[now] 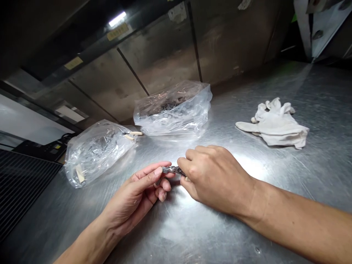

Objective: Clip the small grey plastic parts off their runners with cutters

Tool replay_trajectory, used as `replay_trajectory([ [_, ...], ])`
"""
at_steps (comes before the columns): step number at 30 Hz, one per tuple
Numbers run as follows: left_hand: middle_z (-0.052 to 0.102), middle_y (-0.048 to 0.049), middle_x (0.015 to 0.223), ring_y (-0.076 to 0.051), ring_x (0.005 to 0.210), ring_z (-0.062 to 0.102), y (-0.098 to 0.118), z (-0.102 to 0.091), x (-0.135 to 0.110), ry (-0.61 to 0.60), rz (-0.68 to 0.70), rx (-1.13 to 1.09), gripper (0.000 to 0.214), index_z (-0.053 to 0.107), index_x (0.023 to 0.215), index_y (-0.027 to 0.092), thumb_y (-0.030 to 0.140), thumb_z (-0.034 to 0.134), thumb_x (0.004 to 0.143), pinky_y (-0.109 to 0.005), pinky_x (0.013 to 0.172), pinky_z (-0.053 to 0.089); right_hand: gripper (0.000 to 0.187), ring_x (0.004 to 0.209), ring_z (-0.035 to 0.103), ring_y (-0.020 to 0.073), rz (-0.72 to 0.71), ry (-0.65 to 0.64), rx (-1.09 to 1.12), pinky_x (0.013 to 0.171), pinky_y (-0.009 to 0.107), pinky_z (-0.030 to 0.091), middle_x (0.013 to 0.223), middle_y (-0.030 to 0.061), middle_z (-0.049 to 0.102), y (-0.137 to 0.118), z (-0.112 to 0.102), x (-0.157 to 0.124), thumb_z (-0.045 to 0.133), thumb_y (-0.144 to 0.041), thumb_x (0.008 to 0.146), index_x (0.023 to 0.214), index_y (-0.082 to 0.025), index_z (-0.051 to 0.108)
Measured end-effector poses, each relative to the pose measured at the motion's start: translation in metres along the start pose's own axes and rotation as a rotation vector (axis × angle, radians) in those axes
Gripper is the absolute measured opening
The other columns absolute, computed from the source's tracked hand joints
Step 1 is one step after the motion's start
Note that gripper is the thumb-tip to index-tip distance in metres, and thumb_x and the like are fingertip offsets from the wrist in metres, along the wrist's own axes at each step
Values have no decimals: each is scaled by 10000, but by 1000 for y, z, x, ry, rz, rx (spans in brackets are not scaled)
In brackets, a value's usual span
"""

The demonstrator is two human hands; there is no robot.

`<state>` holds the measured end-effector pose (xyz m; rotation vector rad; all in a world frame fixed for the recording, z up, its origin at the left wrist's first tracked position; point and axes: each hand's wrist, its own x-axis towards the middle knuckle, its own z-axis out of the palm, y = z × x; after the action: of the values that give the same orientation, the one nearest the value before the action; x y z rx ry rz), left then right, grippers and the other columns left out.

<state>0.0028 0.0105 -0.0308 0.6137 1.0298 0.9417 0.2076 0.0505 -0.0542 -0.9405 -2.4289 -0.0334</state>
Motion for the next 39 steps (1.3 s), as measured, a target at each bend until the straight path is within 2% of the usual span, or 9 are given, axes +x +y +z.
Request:
replay_trajectory([
  [7, 772, -118, 968, -95, 694, 659, 2, -2, 1, 9, 2, 84, 169, 787, 1046, 109, 175, 731, 901, -160, 606, 543, 147, 649, 583, 200, 114, 1, -51, 618, 350, 295, 714, 15, 631, 4, -2, 2, 579, -237, 893, 786, -208, 675],
  [13, 769, -112, 939, -92, 672, 653, 3, -1, 1, 6, -3, 102, 184, 778, 1069, 94, 170, 706, 918, -162, 593, 542, 125, 596, 540, 185, 10, 32, -61, 616, 349, 294, 655, 0, 577, 1, -2, 3, 636, -233, 845, 724, -214, 614],
  [21, 776, -123, 984, -101, 700, 679, 4, -1, 3, 18, -19, 123, 184, 784, 1057, 88, 180, 715, 914, -156, 587, 552, 146, 596, 550, 202, 17, 47, -154, 608, 353, 286, 651, 15, 585, 0, -4, 2, 696, -222, 804, 697, -216, 598],
  [29, 787, -139, 967, -130, 704, 716, 4, -2, 2, 47, -43, 60, 189, 771, 1087, 104, 134, 689, 920, -178, 585, 567, 121, 601, 536, 195, 18, 44, -86, 604, 349, 282, 649, 9, 586, -1, -2, 2, 680, -215, 796, 700, -216, 606],
  [35, 784, -134, 929, -121, 689, 707, 4, 0, 2, 43, -43, 59, 183, 773, 1057, 78, 167, 725, 905, -172, 587, 569, 120, 604, 538, 197, 17, 24, -46, 609, 359, 281, 659, 10, 593, -1, -4, 3, 638, -190, 815, 702, -218, 608],
  [39, 782, -128, 924, -120, 692, 701, 3, 0, 2, 49, -43, 64, 204, 777, 1037, 80, 202, 775, 873, -172, 587, 567, 107, 607, 531, 200, -24, 51, -74, 607, 356, 287, 664, 9, 598, 0, -5, 3, 675, -205, 807, 715, -216, 622],
])
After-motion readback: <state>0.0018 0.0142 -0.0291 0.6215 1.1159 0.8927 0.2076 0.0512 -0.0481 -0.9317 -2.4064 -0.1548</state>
